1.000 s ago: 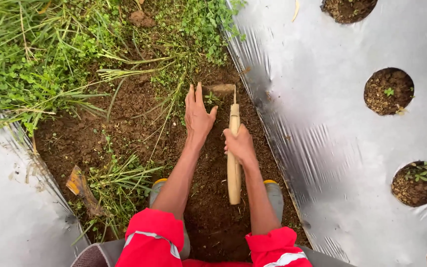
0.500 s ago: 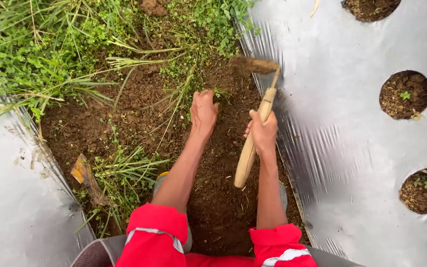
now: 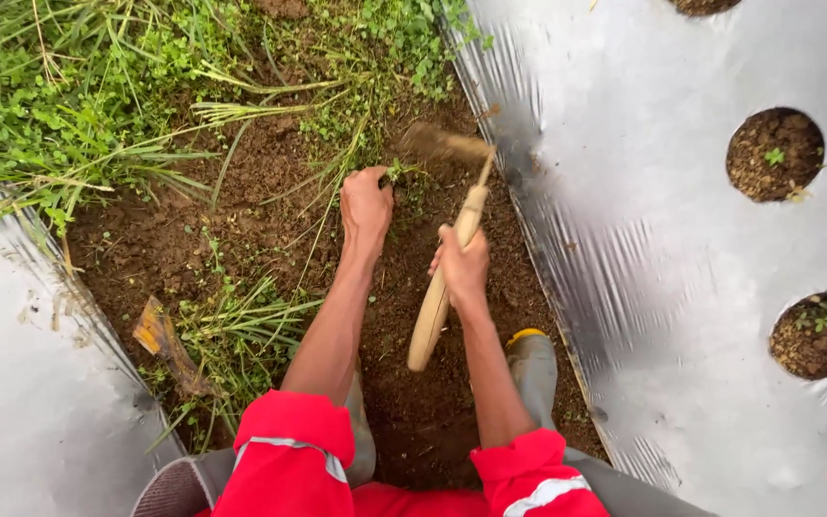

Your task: Using a hand hoe to remove weeds from a soil bed and gathering them by hand.

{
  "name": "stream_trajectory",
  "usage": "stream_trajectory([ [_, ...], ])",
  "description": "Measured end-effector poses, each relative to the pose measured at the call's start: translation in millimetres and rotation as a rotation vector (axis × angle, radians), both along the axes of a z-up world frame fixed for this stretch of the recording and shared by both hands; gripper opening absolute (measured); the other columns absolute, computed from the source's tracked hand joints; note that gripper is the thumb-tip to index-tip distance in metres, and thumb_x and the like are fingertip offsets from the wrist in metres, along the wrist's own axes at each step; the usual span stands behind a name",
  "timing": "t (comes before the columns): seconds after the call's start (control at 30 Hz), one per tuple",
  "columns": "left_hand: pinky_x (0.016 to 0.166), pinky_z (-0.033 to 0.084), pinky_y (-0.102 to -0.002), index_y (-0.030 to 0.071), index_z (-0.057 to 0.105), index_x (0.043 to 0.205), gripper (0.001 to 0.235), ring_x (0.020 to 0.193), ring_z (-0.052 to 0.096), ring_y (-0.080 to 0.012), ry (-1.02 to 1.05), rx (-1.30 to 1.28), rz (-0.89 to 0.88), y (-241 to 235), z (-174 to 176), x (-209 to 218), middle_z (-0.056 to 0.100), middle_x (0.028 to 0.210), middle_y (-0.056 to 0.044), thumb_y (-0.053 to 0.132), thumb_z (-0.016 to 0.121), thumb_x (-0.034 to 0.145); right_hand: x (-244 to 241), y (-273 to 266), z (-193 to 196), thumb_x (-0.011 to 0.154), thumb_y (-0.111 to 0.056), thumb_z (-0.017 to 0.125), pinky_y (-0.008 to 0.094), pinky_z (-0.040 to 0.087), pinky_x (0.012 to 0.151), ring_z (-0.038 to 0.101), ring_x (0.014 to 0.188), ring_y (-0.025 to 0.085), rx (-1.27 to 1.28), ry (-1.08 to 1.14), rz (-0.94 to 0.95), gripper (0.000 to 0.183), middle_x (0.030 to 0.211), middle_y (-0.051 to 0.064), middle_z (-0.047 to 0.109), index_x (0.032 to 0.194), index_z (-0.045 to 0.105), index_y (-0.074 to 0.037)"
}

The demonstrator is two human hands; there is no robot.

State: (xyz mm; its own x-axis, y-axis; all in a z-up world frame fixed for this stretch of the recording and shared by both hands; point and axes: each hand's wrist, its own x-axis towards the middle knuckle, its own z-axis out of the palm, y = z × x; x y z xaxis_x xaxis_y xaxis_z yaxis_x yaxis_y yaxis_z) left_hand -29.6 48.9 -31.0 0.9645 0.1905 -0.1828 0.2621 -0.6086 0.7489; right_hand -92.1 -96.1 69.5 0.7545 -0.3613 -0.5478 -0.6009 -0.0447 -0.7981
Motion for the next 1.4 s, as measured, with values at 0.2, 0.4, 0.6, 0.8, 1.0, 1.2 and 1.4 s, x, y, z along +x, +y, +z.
stream_trajectory([
  [0.2, 0.082, 0.065, -0.048, 0.001, 0.076, 0.122, 0.033, 0.097, 0.076, -0.0414, -0.032, 0.0, -0.002, 3.9, 13.6, -2.6, 0.07, 0.103, -0.024, -0.002, 0.075, 0.089, -15.5, 25.1, -37.3, 0.099, -0.015, 0.058, 0.032, 0.059, 0.045, 0.064, 0.052, 0.017, 0.008, 0.023, 0.026, 0.025, 0.07, 0.008, 0.061, 0.114, 0.05, 0.003],
  [0.4, 0.091, 0.06, -0.06, -0.002, 0.076, 0.122, 0.031, 0.106, 0.071, -0.0523, 0.027, -0.055, 0.047, 27.1, 43.0, -8.6, 0.071, 0.113, -0.033, -0.004, 0.072, 0.091, -4.8, 23.4, 4.6, 0.1, -0.018, 0.06, 0.032, 0.058, 0.048, 0.063, 0.052, 0.018, 0.1, 0.068, 0.089, 0.025, 0.068, 0.007, 0.06, 0.113, 0.052, 0.002],
  [0.6, 0.09, 0.062, -0.057, 0.003, 0.078, 0.119, 0.031, 0.104, 0.071, -0.0504, 0.016, -0.051, 0.09, 29.2, 42.1, -7.5, 0.072, 0.113, -0.031, -0.005, 0.073, 0.09, -8.7, 38.6, 18.9, 0.103, -0.02, 0.057, 0.029, 0.059, 0.052, 0.062, 0.057, 0.016, 0.048, 0.08, -0.078, 0.026, 0.073, 0.005, 0.06, 0.12, 0.049, -0.002],
  [0.8, 0.09, 0.059, -0.067, -0.008, 0.072, 0.122, 0.03, 0.11, 0.067, -0.0554, -0.029, -0.059, 0.208, 32.5, 61.6, -1.5, 0.069, 0.117, -0.037, -0.01, 0.069, 0.092, -30.1, 58.0, -20.0, 0.097, -0.016, 0.062, 0.032, 0.06, 0.051, 0.063, 0.057, 0.015, 0.211, 0.16, -0.024, 0.025, 0.07, 0.004, 0.059, 0.114, 0.053, 0.0],
  [1.0, 0.089, 0.06, -0.063, -0.009, 0.072, 0.12, 0.03, 0.109, 0.068, -0.0536, -0.063, -0.018, 0.267, 49.6, 81.0, -2.0, 0.07, 0.117, -0.036, -0.013, 0.072, 0.09, -20.2, 56.9, -7.2, 0.102, -0.021, 0.058, 0.03, 0.061, 0.056, 0.062, 0.061, 0.015, 0.148, 0.06, -0.227, 0.034, 0.076, 0.004, 0.059, 0.126, 0.046, 0.0],
  [1.2, 0.09, 0.062, -0.058, -0.007, 0.072, 0.12, 0.032, 0.11, 0.069, -0.0501, -0.083, 0.019, 0.329, 57.8, 55.2, 3.6, 0.071, 0.116, -0.033, -0.012, 0.075, 0.088, -48.3, 96.6, -15.3, 0.097, -0.015, 0.059, 0.033, 0.059, 0.053, 0.064, 0.059, 0.016, 0.168, 0.175, 0.071, 0.028, 0.072, 0.005, 0.059, 0.118, 0.051, 0.002],
  [1.4, 0.094, 0.06, -0.059, -0.006, 0.072, 0.122, 0.034, 0.114, 0.068, -0.0496, -0.057, 0.049, 0.347, 52.5, 59.4, 1.6, 0.07, 0.119, -0.033, -0.011, 0.074, 0.088, -13.5, 68.8, -7.9, 0.1, -0.015, 0.058, 0.029, 0.058, 0.052, 0.062, 0.057, 0.015, 0.108, 0.005, -0.086, 0.026, 0.072, 0.004, 0.058, 0.12, 0.05, 0.0],
])
